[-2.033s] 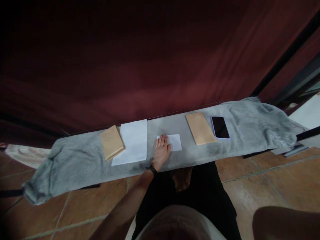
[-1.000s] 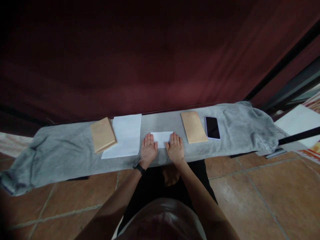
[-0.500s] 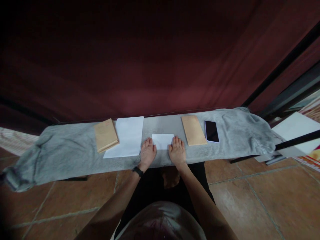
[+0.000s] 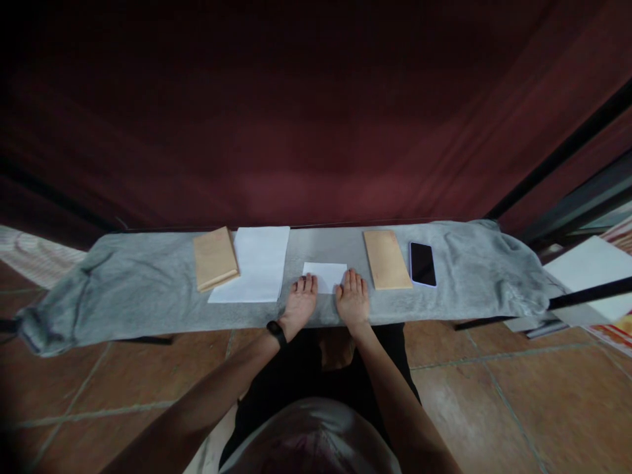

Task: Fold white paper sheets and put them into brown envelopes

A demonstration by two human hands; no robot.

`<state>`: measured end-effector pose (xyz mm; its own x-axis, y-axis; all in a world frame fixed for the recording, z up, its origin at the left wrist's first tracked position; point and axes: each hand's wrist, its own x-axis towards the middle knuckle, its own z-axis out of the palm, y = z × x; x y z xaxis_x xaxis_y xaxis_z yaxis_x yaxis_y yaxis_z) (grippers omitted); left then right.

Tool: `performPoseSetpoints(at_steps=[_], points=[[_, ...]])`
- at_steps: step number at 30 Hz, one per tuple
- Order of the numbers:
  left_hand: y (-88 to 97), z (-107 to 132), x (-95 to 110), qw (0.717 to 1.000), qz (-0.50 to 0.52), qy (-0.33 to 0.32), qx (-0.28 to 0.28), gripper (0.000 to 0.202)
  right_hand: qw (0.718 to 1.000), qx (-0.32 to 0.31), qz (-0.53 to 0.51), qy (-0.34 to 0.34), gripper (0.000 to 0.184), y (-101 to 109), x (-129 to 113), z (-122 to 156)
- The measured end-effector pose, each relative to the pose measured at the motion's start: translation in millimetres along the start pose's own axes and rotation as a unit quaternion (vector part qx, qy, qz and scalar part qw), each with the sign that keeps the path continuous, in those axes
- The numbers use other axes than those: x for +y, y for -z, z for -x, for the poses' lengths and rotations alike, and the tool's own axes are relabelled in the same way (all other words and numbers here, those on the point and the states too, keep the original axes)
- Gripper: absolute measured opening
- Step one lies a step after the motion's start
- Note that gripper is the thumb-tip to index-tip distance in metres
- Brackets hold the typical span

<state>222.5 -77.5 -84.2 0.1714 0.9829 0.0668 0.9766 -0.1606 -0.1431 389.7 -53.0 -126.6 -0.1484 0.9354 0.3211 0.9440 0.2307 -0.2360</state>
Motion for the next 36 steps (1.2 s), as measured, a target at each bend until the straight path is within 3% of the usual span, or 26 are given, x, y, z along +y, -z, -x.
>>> performPoseSetpoints(at_steps=[10,18,26,31,36], points=[[2.0,-1,5,0.999,0.032,0.006,-0.010,0.057,1.000,0.013,-0.018,0.003,0.058,5,3,5],[3.7,-3,10,0.999,0.040,-0.001,-0.016,0.059,0.982,-0.076,-0.044,0.169,0.052,22,8,10],[0.7,-2,3,0.997,0.049,-0.049,-0.032,0.058,0.986,-0.069,-0.024,0.153,0.055,14,-1,12],[-5.0,0,-6,0.996,0.063,-0.057,-0.033,0.058,0.981,-0.069,-0.022,0.178,0.058,16,13,17],[-8.5,0,-14,0.994,0.068,-0.080,-0.041,0.058,0.968,-0.121,-0.025,0.218,0.059,23,37,17]])
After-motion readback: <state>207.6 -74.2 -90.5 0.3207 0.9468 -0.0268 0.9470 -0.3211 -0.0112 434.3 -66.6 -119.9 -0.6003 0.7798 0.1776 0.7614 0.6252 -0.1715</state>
